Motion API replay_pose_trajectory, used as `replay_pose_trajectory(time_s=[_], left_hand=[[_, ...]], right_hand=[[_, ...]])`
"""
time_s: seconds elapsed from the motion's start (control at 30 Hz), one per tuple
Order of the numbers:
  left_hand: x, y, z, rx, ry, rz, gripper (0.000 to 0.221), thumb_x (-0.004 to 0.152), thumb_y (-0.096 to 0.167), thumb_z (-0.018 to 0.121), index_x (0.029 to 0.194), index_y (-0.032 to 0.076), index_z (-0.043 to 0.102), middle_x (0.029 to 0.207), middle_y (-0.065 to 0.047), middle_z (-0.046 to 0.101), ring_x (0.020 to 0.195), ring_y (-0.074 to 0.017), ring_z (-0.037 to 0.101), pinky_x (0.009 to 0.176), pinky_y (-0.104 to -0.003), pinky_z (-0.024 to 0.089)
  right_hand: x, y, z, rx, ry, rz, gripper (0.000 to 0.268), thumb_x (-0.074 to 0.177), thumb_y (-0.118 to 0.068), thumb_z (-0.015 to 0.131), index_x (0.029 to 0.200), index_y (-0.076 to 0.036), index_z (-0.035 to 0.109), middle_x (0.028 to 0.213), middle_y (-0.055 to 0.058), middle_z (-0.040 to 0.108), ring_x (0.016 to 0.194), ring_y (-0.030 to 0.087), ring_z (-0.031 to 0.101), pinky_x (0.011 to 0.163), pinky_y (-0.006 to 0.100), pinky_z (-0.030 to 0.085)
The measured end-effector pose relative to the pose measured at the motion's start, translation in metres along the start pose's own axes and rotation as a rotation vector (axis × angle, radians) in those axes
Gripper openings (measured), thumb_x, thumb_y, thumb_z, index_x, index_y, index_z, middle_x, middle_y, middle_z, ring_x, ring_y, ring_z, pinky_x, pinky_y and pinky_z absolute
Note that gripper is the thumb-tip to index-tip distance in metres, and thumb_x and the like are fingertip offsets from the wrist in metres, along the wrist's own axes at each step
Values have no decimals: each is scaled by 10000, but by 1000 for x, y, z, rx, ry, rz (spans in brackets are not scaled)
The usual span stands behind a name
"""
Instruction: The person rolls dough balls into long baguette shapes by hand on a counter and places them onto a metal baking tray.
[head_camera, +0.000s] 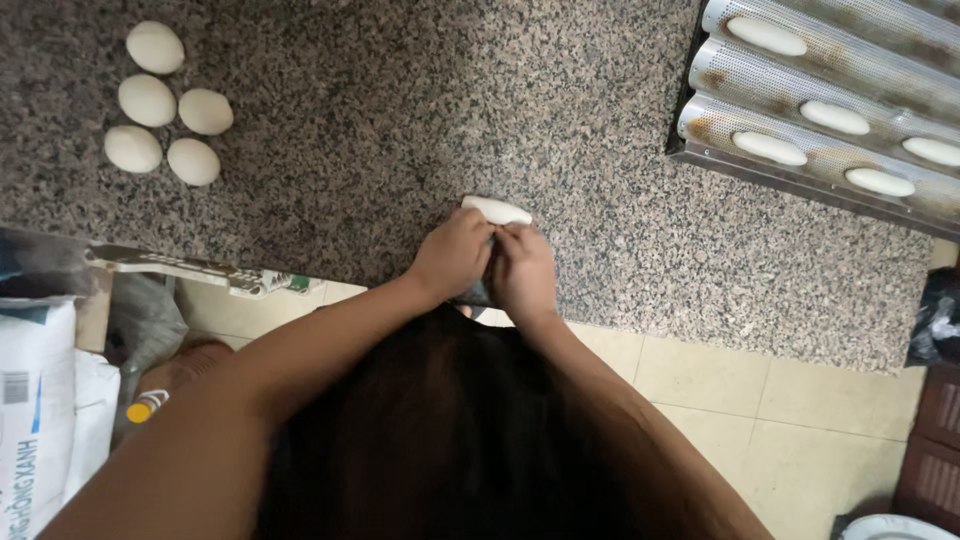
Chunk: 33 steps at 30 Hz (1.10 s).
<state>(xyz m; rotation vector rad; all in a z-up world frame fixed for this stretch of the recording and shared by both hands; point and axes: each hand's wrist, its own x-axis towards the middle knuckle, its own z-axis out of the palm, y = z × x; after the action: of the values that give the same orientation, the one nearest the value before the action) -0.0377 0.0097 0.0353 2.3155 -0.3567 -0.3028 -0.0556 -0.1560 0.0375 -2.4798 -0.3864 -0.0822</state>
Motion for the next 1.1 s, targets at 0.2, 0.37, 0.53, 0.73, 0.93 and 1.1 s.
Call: replay_pose_trajectory(time_s=[0.2,0.37,0.53,0.73,0.93,1.1], left_hand=[[58,4,-5,-103,347,59,438,1033,234,459,1372,-24,558,1420,-223,571,1359,-399,499,1193,-517,345],[12,-7,11,286,18,171,853,984,483,437,1534,-149,277,1649,-318,206,1559,-464,123,1251,-615,38],[-26,-5,21,302,50,197,843,995,436,408,1533,-200,272,1645,-384,178,1566,-496,99,1260,-598,55],[175,-39,-5,583,89,10,883,1081,551,131,1565,-187,138,1677,-301,-24,1573,-394,-36,1277,-489,-28],[121,-13,-29,444,-290,191,888,1025,546,187,1575,-148,131,1647,-332,34,1547,-470,1,1268,-540,-7],[25,2,-10,240,-73,273,839,1055,484,255,1503,-224,205,1602,-427,127,1534,-543,78,1255,-599,77]], right_hand=[[53,2,7,87,190,177,276,1030,-72,581,1294,-22,646,1323,218,620,1302,406,553,1148,471,448],[15,3,30,-216,-193,99,654,966,-120,519,1591,-19,354,1679,194,314,1585,364,218,1264,589,160],[-21,-12,26,-232,-114,13,619,1034,-205,486,1619,-54,349,1720,118,287,1631,278,194,1315,533,164],[167,53,33,-750,-208,283,705,1095,-469,127,1625,-3,149,1705,137,11,1573,267,2,1260,503,52],[117,13,5,-970,-454,32,762,974,-231,469,1627,-34,130,1690,165,98,1561,293,80,1255,496,59],[47,-26,-14,-168,-452,155,950,814,-228,698,1574,31,192,1656,233,209,1539,366,139,1281,524,78]])
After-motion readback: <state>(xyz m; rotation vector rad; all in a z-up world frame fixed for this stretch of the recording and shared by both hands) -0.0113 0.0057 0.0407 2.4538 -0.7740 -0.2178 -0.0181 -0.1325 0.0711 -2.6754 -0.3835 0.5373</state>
